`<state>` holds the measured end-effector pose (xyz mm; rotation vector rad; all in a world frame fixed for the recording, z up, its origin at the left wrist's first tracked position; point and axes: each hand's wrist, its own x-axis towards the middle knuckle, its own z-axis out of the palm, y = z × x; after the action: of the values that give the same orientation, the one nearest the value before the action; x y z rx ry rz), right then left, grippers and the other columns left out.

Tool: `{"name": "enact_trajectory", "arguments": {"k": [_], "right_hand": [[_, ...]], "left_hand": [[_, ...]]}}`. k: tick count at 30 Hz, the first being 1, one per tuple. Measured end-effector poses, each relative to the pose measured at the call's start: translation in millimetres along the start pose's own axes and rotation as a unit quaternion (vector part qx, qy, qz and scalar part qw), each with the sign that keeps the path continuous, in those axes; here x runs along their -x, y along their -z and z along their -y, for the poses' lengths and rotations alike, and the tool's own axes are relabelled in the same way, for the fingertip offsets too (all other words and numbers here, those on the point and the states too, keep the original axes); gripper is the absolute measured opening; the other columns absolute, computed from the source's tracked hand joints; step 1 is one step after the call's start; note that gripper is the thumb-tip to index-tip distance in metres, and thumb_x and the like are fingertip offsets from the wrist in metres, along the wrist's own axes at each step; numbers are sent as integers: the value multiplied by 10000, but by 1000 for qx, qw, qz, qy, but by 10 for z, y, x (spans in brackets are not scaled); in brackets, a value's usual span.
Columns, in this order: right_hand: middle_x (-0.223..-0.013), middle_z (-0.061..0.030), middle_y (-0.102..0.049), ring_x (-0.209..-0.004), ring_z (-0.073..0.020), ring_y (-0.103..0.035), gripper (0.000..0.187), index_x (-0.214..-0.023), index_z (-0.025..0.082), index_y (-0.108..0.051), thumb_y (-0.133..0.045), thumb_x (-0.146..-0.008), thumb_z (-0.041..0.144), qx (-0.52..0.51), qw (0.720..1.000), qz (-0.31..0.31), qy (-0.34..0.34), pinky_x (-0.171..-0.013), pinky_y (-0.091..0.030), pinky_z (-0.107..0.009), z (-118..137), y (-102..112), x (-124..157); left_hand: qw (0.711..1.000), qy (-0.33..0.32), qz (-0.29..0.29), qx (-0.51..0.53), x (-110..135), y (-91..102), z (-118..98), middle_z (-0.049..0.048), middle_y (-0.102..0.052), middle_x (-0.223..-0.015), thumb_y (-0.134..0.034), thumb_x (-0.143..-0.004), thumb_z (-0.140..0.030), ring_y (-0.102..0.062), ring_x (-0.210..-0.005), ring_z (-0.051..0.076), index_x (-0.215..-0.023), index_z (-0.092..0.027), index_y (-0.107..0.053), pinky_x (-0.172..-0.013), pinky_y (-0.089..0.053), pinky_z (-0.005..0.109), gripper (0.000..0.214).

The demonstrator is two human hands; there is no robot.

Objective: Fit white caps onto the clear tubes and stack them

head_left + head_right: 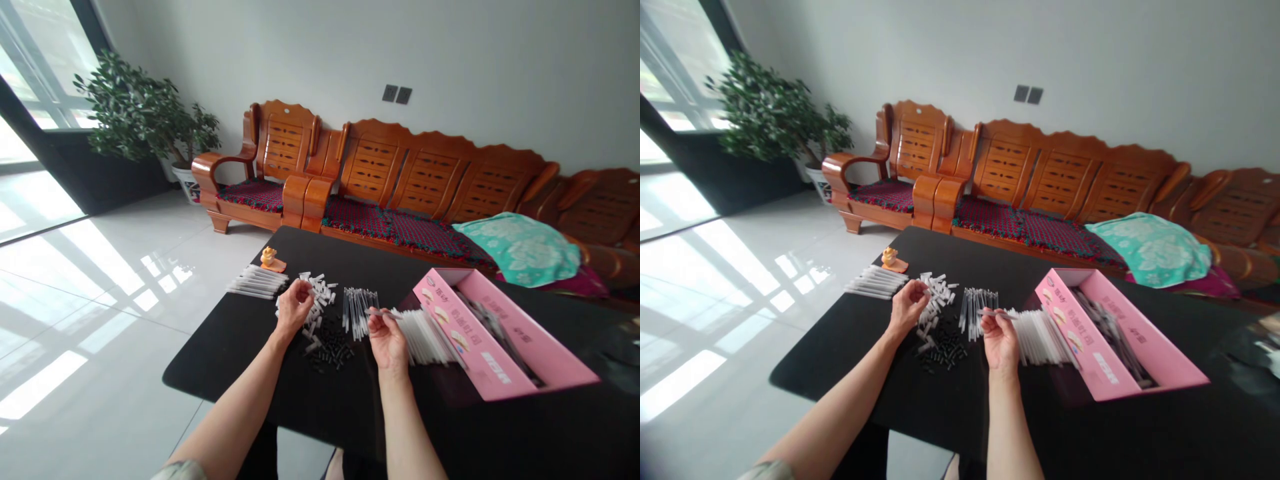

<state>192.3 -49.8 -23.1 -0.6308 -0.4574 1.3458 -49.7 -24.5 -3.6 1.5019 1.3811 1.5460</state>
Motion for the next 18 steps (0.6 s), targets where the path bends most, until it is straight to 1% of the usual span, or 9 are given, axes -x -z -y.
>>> {"name": "enact_trajectory", "arguments": {"k": [1,3,4,6,9,11,13,18], "right_hand": [[-803,-61,-777,-653,-128,-730,120,-803,171,-738,-746,-686,149,2,1000,2,0,-640,-606,-210,3,-8,4],[-805,-61,-777,-658,-129,-730,122,-807,172,-738,-745,-687,149,7,1000,8,1,-644,-606,-211,6,-24,12],[-808,-58,-777,-664,-131,-731,126,-812,174,-737,-746,-689,149,12,1000,12,3,-647,-608,-215,7,-33,16],[-813,-52,-776,-674,-136,-733,132,-820,178,-734,-748,-692,149,25,999,25,6,-652,-611,-226,2,-54,27],[-831,-50,-775,-693,-147,-736,152,-837,182,-729,-757,-693,146,48,998,48,4,-658,-615,-242,-17,-100,51],[-846,-55,-775,-703,-154,-738,164,-850,181,-725,-765,-694,149,65,996,63,-4,-660,-616,-248,-35,-138,72],[-859,-63,-774,-716,-164,-740,170,-860,175,-720,-771,-698,162,82,994,73,-14,-665,-617,-254,-54,-173,92],[-877,-77,-773,-740,-179,-743,183,-877,163,-711,-778,-709,186,100,991,80,-29,-686,-618,-267,-81,-204,111]], "left_hand": [[998,20,8,67,5,-10,-16,-10,-645,-736,-645,-760,-260,-591,-611,112,-929,-178,-618,-626,-487,227,190],[979,65,43,187,18,-41,-44,6,-657,-725,-697,-737,-310,-608,-606,122,-928,-152,-626,-611,-509,242,258],[967,88,63,232,26,-58,-55,18,-663,-716,-722,-723,-330,-619,-609,130,-906,-138,-632,-611,-517,252,280],[944,126,102,287,43,-93,-65,40,-674,-702,-762,-698,-354,-638,-624,146,-851,-118,-640,-620,-525,267,307],[927,151,144,311,70,-134,-55,27,-652,-657,-796,-675,-362,-608,-570,124,-832,-109,-651,-565,-494,243,331],[926,151,161,307,88,-157,-44,2,-616,-616,-795,-680,-370,-556,-515,92,-839,-111,-658,-510,-447,211,334],[924,152,173,305,106,-182,-39,-6,-605,-613,-794,-682,-378,-540,-504,83,-847,-116,-656,-489,-425,198,339],[908,164,214,320,157,-247,-46,19,-641,-645,-802,-670,-371,-604,-549,119,-828,-116,-627,-524,-482,224,347]]}}
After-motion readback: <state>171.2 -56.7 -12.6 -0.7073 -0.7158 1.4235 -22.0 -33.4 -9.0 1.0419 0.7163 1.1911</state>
